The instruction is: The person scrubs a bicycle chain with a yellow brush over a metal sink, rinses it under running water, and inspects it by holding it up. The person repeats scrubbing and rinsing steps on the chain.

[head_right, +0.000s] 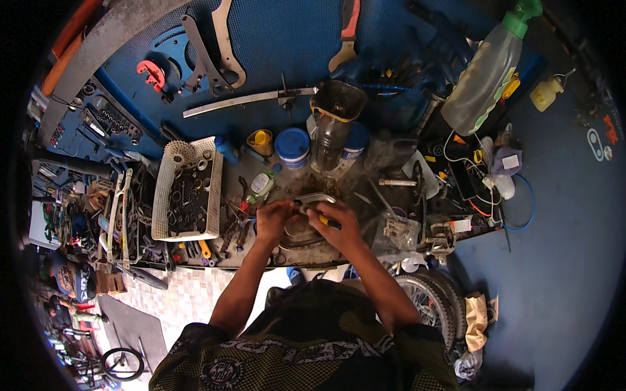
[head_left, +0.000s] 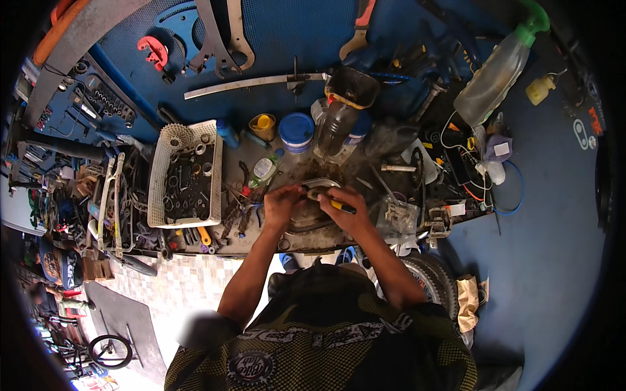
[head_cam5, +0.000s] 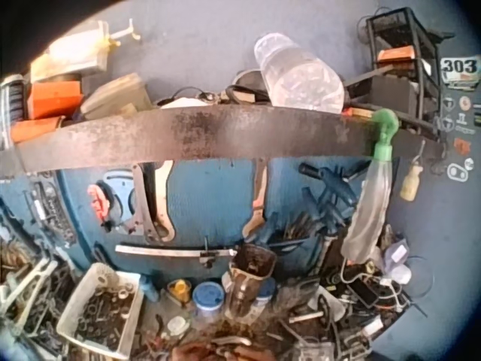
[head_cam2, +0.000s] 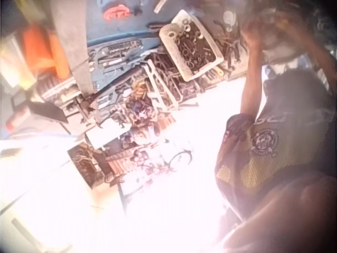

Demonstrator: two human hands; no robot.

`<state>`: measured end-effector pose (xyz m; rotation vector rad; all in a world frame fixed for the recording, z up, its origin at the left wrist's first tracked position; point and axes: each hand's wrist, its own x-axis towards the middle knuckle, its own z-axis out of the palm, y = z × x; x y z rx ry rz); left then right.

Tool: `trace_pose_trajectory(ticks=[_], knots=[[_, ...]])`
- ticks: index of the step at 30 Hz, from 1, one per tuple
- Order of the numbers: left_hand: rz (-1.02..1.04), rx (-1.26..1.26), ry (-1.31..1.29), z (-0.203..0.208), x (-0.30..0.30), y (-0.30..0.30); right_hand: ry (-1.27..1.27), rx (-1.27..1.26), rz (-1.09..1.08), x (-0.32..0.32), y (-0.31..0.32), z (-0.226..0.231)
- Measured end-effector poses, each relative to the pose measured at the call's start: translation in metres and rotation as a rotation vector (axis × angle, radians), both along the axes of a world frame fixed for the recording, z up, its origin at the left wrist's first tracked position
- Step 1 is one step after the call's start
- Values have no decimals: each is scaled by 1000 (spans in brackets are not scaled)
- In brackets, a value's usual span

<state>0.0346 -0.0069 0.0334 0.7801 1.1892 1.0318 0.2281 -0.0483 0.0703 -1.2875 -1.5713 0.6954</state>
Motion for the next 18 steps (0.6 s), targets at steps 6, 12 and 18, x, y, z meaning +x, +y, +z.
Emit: trace_pose_trajectory(ticks=[6,12,18], knots=[[7,25,41,-4,-3,3,-8,-23,-45,3,2,3],[-70,49,136,-15,-11,2,-18,-1,160,10,6,5],[-197,110,296,-27,-23,7,10,90,302,13,5,6]])
